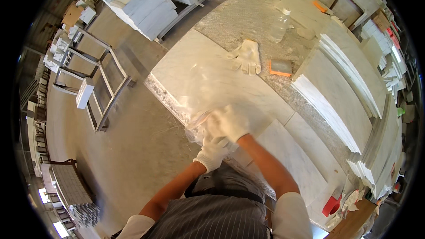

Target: The person wraps rectangular stone tiles with plastic film on a workbench, using a red handheld tape dispenser to secure the film. The person then places the wrapped tiles onto a metal rack and returns to the workbench to continue wrapping additional tiles.

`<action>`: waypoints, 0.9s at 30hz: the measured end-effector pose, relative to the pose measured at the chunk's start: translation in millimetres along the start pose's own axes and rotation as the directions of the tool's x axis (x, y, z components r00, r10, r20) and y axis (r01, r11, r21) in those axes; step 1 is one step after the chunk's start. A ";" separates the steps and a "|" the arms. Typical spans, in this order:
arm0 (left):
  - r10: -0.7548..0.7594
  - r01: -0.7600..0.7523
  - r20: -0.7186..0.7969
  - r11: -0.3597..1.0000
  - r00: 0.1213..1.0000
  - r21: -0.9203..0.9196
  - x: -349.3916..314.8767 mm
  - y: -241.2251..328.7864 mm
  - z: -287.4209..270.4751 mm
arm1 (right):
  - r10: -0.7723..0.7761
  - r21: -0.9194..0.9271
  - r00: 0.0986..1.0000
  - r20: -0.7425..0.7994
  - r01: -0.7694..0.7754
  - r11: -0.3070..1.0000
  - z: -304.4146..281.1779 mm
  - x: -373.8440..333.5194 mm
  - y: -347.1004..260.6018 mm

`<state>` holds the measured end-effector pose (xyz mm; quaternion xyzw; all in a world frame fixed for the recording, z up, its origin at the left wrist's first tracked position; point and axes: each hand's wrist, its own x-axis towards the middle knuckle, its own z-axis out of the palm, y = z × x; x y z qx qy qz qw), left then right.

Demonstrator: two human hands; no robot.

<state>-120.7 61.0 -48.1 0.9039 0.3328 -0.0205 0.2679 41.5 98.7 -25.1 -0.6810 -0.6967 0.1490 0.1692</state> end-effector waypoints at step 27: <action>0.054 -0.122 0.254 0.959 0.966 0.257 16.3 14.2 -32.9 | 0.551 0.938 0.763 0.338 -0.320 -0.132 -28.7 143.8 113.4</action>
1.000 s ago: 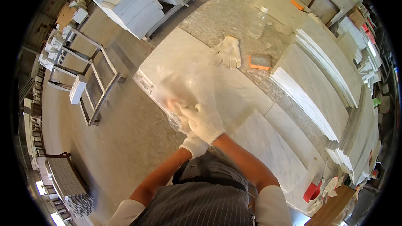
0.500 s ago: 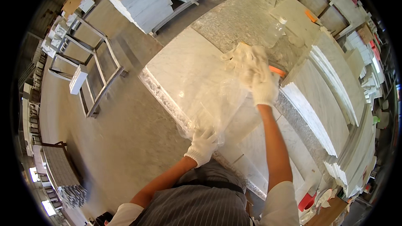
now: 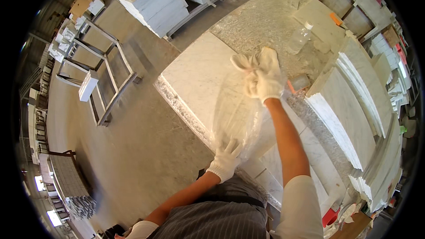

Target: The person wraps rectangular stone tiles with plastic film on a workbench, using a red handheld tape dispenser to secure the film. The person then places the wrapped tiles onto a metal rack and returns to the workbench to continue wrapping additional tiles.

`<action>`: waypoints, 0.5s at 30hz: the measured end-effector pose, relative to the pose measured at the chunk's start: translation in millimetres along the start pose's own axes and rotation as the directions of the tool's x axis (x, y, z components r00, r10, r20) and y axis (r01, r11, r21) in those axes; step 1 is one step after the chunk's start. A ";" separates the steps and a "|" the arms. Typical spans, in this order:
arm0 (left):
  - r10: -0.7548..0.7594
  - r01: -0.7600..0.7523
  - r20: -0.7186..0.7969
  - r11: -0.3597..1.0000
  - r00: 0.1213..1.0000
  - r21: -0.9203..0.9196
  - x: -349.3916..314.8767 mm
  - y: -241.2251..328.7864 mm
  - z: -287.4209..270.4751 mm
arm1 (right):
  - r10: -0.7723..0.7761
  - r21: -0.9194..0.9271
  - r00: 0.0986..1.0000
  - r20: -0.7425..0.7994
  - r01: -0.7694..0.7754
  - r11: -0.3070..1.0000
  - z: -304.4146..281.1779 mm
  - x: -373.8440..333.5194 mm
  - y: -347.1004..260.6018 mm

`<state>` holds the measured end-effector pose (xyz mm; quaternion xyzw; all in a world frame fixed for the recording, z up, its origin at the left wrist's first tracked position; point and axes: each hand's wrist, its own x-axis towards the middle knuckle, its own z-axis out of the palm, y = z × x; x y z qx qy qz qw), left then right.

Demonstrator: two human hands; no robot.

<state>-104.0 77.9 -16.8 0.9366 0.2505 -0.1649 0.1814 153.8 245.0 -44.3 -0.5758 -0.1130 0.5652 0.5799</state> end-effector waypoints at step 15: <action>-0.002 0.018 -0.222 0.997 0.975 0.071 1.9 4.4 18.3 | -0.567 -0.971 0.794 0.218 0.236 -0.042 -88.0 -65.0 48.0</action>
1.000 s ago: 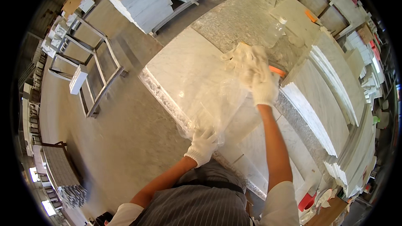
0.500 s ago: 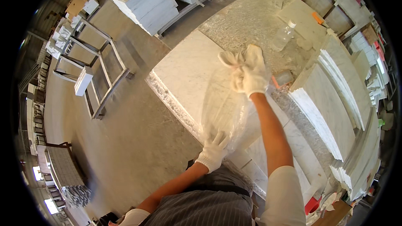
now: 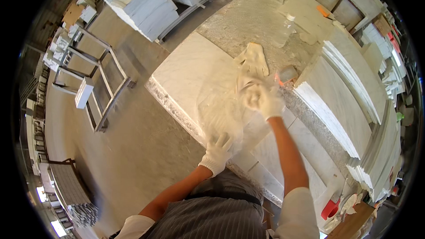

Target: The person wraps rectangular stone tiles with plastic film on a workbench, using a red handheld tape dispenser to secure the film. The person then places the wrapped tiles onto a metal rack and returns to the workbench to continue wrapping additional tiles.

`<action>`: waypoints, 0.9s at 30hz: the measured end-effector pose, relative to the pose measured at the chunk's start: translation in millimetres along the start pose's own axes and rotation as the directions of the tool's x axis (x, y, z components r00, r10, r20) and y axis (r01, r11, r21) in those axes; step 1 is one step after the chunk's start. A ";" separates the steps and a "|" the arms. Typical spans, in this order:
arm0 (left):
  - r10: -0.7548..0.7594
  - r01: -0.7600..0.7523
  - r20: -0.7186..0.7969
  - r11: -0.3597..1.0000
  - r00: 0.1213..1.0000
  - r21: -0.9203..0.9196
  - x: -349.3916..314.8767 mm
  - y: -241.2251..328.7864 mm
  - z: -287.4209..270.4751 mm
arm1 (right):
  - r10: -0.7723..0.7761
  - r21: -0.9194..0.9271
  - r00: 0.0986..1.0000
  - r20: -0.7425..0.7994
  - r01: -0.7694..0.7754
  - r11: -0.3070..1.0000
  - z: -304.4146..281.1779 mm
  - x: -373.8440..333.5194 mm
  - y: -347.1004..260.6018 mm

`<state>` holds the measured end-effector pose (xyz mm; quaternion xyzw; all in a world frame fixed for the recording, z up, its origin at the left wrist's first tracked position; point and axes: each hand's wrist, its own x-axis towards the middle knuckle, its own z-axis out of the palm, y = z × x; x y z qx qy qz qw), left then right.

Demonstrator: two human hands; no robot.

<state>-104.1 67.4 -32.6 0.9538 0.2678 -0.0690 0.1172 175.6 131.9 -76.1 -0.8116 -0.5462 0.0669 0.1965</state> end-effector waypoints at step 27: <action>0.037 -0.237 -0.332 -0.625 0.943 -0.744 120.9 69.1 -216.7 | 0.567 0.974 0.802 -0.188 0.075 0.216 -147.5 -213.7 36.5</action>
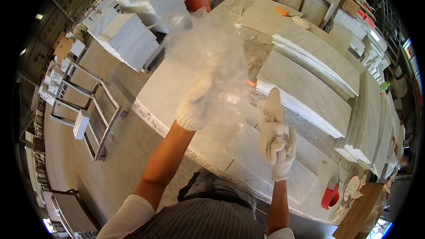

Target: The person wraps rectangular stone tiles with plastic film on a workbench, using a red handheld tape dispenser to secure the film. The person then places the wrapped tiles onto a metal rack and returns to the workbench to continue wrapping additional tiles.

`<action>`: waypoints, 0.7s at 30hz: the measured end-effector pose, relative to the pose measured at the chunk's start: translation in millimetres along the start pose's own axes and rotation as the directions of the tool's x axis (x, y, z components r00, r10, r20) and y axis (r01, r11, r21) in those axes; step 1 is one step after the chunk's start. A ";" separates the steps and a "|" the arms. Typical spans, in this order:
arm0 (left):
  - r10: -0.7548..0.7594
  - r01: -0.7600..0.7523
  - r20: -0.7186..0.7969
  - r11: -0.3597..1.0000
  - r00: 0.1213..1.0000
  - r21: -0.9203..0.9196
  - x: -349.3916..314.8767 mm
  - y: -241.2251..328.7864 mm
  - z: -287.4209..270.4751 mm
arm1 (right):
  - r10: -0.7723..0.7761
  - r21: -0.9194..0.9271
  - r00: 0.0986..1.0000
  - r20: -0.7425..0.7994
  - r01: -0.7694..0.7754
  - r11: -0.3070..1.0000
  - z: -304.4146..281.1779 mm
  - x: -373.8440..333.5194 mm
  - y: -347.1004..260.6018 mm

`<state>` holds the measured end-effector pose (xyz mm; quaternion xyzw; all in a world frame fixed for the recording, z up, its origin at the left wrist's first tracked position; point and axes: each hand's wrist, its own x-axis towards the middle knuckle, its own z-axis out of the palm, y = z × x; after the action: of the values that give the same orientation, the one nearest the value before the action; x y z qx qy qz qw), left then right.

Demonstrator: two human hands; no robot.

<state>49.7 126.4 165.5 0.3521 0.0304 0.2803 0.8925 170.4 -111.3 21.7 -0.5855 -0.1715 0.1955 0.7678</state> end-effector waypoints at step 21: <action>-0.238 0.071 -0.320 -0.692 0.917 0.718 -136.0 -74.4 -133.3 | 0.645 -0.706 0.365 0.672 0.052 0.706 66.3 -27.5 -32.4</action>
<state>-62.6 92.7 -2.0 0.9458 0.2920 -0.1116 0.0883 117.2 -77.6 69.0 -0.6267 -0.4856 0.5514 0.2598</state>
